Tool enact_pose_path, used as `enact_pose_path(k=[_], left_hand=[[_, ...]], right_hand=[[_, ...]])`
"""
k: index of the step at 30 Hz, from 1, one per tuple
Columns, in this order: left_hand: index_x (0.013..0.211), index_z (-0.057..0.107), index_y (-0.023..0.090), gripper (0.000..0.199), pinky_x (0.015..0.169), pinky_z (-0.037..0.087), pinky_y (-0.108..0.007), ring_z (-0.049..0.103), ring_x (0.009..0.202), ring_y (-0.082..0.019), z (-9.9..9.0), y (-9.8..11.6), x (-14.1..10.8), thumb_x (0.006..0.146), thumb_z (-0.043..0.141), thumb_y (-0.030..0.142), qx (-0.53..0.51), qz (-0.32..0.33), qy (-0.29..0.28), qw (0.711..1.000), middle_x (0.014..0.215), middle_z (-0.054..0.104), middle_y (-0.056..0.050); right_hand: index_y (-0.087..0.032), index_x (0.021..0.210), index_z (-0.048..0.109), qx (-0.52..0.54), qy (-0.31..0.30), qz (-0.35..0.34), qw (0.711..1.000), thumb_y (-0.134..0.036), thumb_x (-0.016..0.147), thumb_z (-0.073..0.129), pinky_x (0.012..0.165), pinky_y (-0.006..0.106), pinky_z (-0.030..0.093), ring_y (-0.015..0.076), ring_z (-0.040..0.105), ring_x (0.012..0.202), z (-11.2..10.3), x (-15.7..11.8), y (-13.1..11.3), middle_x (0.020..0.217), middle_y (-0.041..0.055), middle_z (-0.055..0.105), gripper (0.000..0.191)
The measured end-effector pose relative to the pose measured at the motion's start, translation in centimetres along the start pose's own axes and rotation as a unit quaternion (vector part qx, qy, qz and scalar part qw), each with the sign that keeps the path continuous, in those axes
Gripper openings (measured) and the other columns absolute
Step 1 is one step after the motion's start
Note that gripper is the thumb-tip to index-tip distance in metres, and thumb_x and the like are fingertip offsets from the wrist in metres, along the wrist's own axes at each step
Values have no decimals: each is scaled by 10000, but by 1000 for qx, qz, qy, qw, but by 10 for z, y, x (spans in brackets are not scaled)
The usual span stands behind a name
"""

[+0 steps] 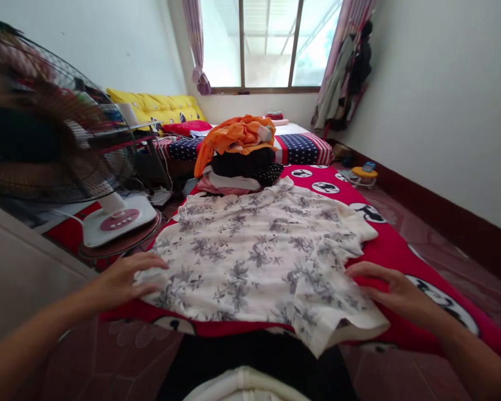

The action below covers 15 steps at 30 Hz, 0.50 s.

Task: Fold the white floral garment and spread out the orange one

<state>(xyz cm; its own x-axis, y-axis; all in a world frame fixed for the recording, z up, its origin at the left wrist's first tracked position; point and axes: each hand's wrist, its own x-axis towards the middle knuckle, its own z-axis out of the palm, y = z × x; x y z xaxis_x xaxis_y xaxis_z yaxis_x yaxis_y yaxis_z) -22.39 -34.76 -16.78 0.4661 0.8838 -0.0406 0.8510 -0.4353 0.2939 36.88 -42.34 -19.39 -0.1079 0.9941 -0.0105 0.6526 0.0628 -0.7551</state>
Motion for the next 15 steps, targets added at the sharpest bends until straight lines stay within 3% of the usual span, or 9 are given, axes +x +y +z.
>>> enact_pose_path(k=[3, 6, 8, 11, 13, 15], left_hand=[[1136, 648, 309, 446, 973, 410, -297, 553, 1137, -237, 24, 28, -6, 695, 658, 242, -13, 96, -56, 994, 1255, 598, -30], [991, 678, 273, 386, 920, 417, -308, 576, 1049, -237, 42, 44, -7, 661, 561, 112, 10, 104, -18, 994, 1141, 634, -51], [858, 673, 257, 291, 849, 422, -300, 589, 928, -221, 46, 46, -5, 682, 502, 101, 19, 103, -9, 994, 985, 663, -45], [739, 645, 273, 203, 801, 411, -298, 577, 810, -208, 44, 40, -4, 733, 477, 158, 31, 109, -16, 993, 808, 659, -13], [723, 639, 288, 210, 798, 410, -296, 578, 797, -206, 40, 35, -4, 755, 457, 188, 35, 115, -6, 993, 780, 657, -1], [745, 650, 310, 250, 778, 421, -276, 584, 798, -198, 36, 32, -6, 771, 428, 199, 39, 121, 8, 992, 789, 664, 6]], right_hand=[[-292, 1173, 663, -69, -73, -19, 995, -418, 652, 770, 1059, 434, 389, 334, 497, 1250, -4, -23, -4, 1328, 87, 573, 547], [-319, 1328, 547, -142, -68, -46, 986, -281, 587, 792, 1061, 464, 384, 349, 422, 1317, 7, -38, -3, 1465, 97, 430, 781], [-328, 1306, 565, -168, -42, -74, 982, -228, 646, 733, 1056, 467, 388, 329, 416, 1326, 18, -41, -1, 1486, 89, 400, 689], [-298, 1105, 691, -159, -28, -100, 982, -207, 741, 653, 1037, 455, 410, 298, 459, 1295, 30, -43, 4, 1434, 83, 474, 377], [-261, 936, 719, -139, -24, -104, 984, -207, 789, 607, 1026, 453, 423, 284, 497, 1260, 31, -43, 6, 1362, 87, 549, 193], [-233, 820, 697, -123, -19, -109, 986, -219, 835, 554, 1018, 457, 430, 276, 521, 1234, 29, -44, 4, 1283, 94, 612, 145]])
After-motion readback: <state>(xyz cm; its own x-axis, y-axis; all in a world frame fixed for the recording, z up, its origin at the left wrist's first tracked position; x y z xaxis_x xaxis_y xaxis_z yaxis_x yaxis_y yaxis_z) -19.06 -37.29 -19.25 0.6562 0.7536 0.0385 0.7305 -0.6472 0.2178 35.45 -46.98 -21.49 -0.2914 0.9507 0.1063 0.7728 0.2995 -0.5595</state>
